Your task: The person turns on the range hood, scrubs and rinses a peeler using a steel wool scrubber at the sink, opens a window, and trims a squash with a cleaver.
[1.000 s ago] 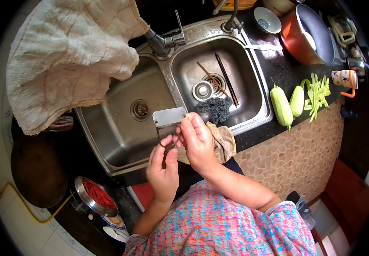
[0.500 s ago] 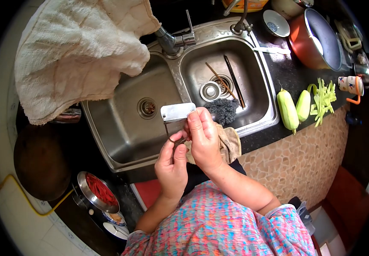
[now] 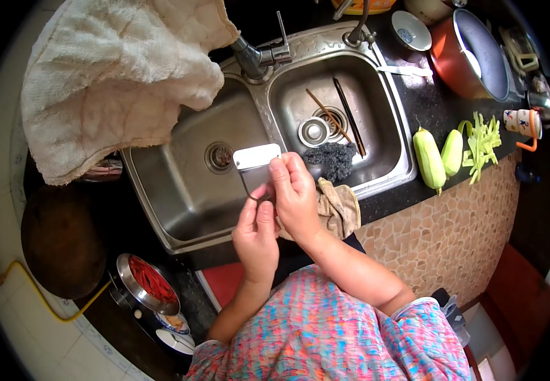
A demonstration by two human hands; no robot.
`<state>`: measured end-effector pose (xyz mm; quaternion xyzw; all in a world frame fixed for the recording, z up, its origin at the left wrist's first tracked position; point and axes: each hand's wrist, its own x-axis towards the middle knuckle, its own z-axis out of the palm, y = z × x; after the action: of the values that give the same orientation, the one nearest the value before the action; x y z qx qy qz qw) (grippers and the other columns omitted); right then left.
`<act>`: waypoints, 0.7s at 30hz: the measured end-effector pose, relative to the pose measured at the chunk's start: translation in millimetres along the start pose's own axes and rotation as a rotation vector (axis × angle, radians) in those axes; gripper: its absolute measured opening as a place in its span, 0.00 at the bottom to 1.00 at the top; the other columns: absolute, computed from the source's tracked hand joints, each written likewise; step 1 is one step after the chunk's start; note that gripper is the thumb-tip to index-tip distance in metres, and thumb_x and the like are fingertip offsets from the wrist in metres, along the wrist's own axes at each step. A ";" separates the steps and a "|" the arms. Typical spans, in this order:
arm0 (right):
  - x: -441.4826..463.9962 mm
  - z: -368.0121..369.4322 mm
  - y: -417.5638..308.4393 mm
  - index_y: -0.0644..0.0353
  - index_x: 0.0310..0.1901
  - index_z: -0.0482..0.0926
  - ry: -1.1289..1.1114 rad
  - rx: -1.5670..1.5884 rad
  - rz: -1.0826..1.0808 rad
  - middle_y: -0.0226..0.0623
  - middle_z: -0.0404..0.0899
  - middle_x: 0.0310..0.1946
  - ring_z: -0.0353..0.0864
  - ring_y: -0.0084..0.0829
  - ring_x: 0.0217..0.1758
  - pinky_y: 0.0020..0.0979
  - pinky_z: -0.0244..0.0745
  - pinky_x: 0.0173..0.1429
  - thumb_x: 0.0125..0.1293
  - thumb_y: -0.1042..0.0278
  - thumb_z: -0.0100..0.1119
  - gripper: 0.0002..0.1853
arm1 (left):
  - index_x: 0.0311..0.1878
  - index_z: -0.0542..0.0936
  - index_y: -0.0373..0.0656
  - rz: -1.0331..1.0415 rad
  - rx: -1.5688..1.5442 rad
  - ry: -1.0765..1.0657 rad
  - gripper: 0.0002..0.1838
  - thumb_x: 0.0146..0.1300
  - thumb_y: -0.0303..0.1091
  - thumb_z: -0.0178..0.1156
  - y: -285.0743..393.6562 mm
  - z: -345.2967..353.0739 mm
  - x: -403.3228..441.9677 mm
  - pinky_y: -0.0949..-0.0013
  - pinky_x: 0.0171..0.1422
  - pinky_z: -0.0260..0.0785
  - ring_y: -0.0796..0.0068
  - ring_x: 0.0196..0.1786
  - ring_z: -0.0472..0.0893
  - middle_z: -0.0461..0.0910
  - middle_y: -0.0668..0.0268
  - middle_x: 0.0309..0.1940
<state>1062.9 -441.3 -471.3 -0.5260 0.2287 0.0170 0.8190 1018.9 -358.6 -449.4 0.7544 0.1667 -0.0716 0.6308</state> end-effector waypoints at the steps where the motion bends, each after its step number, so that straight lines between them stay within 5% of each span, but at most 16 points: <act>1: 4.5 -4.6 4.3 0.62 0.37 0.70 -0.039 -0.103 0.017 0.29 0.74 0.25 0.75 0.17 0.27 0.21 0.69 0.28 0.72 0.65 0.50 0.09 | 0.58 0.73 0.35 -0.101 -0.097 -0.021 0.17 0.71 0.32 0.51 3.3 -5.2 3.2 0.83 0.29 0.62 0.89 0.26 0.70 0.76 0.71 0.29; 4: 18.1 -30.2 -2.3 0.62 0.48 0.77 -0.110 -0.125 0.086 0.35 0.79 0.35 0.77 0.24 0.37 0.25 0.72 0.41 0.72 0.58 0.49 0.15 | 0.61 0.71 0.35 -0.202 -0.251 -0.009 0.18 0.71 0.32 0.51 8.7 -13.6 11.0 0.84 0.26 0.61 0.89 0.25 0.68 0.74 0.71 0.29; 8: 50.2 -110.4 25.9 0.51 0.56 0.76 -0.078 -1.309 -0.115 0.44 0.77 0.51 0.73 0.43 0.57 0.41 0.69 0.57 0.65 0.52 0.56 0.20 | 0.61 0.70 0.33 -0.230 -0.363 0.003 0.19 0.72 0.33 0.50 17.7 -27.8 10.0 0.82 0.28 0.64 0.86 0.26 0.70 0.74 0.68 0.30; 11: 69.3 -135.0 55.0 0.38 0.59 0.74 -0.160 -1.511 0.231 0.42 0.61 0.66 0.57 0.49 0.70 0.53 0.62 0.66 0.58 0.47 0.63 0.26 | 0.63 0.67 0.34 -0.256 -0.414 -0.035 0.20 0.72 0.33 0.49 23.4 -28.5 7.4 0.80 0.30 0.66 0.84 0.28 0.72 0.74 0.67 0.32; 15: 88.5 -129.0 78.8 0.31 0.58 0.74 -0.230 -1.665 0.387 0.36 0.50 0.71 0.45 0.50 0.74 0.59 0.61 0.64 0.53 0.49 0.68 0.28 | 0.68 0.61 0.34 -0.321 -0.520 -0.097 0.24 0.71 0.31 0.47 31.4 -29.0 5.1 0.78 0.31 0.68 0.80 0.29 0.74 0.73 0.63 0.39; 18: 101.2 -143.2 105.5 0.34 0.52 0.78 -0.185 -1.738 0.333 0.35 0.59 0.64 0.56 0.46 0.68 0.59 0.64 0.60 0.51 0.59 0.69 0.24 | 0.69 0.59 0.35 -0.303 -0.546 -0.162 0.25 0.71 0.30 0.47 32.0 -36.0 3.9 0.79 0.27 0.67 0.79 0.28 0.75 0.72 0.62 0.41; 21: 103.6 -159.1 94.6 0.41 0.44 0.82 -0.156 -1.588 0.104 0.37 0.70 0.54 0.66 0.45 0.60 0.47 0.68 0.59 0.49 0.66 0.67 0.18 | 0.70 0.58 0.36 -0.278 -0.596 -0.211 0.25 0.71 0.29 0.46 27.4 -42.8 4.9 0.80 0.23 0.65 0.80 0.27 0.74 0.72 0.62 0.41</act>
<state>1073.4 -559.5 -647.1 -0.9380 0.1148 0.2498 0.2114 1028.5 -320.1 -417.2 0.4957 0.2153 -0.1824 0.8213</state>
